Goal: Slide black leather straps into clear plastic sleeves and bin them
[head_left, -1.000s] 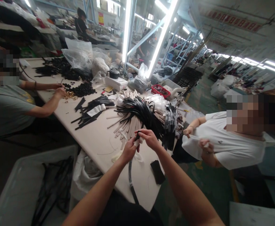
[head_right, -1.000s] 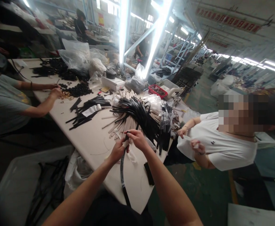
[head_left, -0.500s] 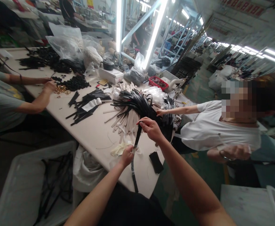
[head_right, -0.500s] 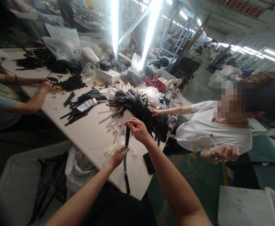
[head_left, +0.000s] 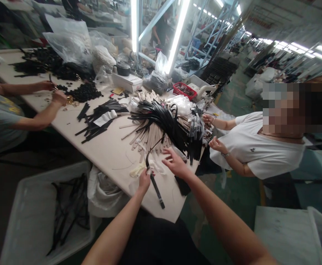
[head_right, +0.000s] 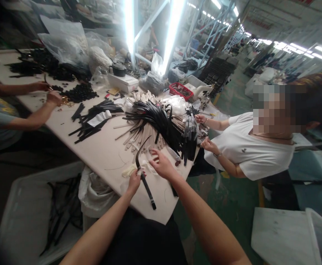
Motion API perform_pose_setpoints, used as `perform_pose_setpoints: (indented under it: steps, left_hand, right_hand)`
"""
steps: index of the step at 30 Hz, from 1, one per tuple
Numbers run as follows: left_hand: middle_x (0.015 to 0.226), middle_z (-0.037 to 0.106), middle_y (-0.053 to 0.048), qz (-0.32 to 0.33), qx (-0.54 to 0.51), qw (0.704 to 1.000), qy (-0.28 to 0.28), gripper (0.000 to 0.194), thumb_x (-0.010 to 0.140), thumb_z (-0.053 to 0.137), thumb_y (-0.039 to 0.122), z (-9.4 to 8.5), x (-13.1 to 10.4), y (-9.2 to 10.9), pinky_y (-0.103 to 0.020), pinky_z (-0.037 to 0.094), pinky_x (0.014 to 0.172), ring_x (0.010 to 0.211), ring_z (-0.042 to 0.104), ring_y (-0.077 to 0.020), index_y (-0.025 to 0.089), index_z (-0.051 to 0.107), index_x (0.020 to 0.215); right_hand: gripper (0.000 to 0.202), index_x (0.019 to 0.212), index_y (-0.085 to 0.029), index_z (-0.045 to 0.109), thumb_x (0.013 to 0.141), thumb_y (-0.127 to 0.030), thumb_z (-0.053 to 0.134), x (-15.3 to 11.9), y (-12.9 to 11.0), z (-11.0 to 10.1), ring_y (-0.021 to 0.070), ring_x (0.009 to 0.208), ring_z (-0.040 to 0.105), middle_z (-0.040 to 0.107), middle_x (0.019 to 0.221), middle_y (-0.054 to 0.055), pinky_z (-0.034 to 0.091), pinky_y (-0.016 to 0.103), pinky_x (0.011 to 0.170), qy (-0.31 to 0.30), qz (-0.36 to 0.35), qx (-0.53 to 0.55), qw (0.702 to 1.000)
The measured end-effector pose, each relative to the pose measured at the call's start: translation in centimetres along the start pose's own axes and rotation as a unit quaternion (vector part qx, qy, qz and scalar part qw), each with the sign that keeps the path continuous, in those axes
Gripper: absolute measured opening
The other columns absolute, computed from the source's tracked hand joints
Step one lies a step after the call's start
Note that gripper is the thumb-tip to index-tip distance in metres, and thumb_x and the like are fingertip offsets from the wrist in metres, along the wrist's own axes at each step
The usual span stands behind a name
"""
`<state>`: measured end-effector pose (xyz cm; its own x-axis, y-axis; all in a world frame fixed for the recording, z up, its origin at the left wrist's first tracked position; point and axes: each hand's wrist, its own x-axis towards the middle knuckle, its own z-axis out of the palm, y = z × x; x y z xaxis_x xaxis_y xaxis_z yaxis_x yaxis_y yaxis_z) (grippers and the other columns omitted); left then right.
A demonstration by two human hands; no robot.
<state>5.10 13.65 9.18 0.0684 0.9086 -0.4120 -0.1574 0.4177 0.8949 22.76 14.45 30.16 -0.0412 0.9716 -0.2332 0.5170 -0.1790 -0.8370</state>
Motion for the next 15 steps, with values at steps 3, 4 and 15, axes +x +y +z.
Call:
perform_pose_setpoints:
  steps: [3, 4, 15]
  left_hand:
    - [0.080, 0.070, -0.006, -0.054, -0.048, 0.996, 0.047, 0.016, 0.086, 0.059, 0.026, -1.6, 1.6, -0.7, -0.031, 0.055, 0.066, 0.065, 0.069, -0.0176, 0.015, 0.062, 0.098]
    - [0.079, 0.070, -0.006, -0.074, -0.064, 0.994, 0.057, 0.017, 0.087, 0.059, 0.026, -2.2, 2.0, -1.0, -0.032, 0.055, 0.065, 0.063, 0.069, -0.0175, 0.014, 0.061, 0.099]
    - [0.080, 0.071, -0.011, -0.208, -0.230, 0.943, 0.123, 0.013, 0.093, 0.048, 0.013, -5.3, 2.8, -1.5, -0.040, 0.061, 0.079, 0.076, 0.073, -0.0209, 0.013, 0.059, 0.100]
  right_hand:
    - [0.039, 0.116, -0.011, 0.067, 0.082, -0.031, 0.070, -4.9, 8.5, 5.0, 0.0249, 0.098, 0.067, 0.070, 0.107, 0.014, 0.050, 0.035, 0.090, -0.073, 0.177, -0.126, 0.973]
    - [0.041, 0.110, -0.011, 0.069, 0.075, -0.029, 0.076, -6.5, 10.8, 6.7, 0.0270, 0.096, 0.067, 0.071, 0.102, 0.014, 0.050, 0.035, 0.088, -0.089, 0.200, -0.137, 0.966]
    - [0.025, 0.101, -0.013, 0.066, 0.084, -0.031, 0.063, -11.7, 19.7, 16.1, 0.0302, 0.114, 0.060, 0.065, 0.116, 0.017, 0.042, 0.039, 0.099, -0.107, 0.265, -0.055, 0.957]
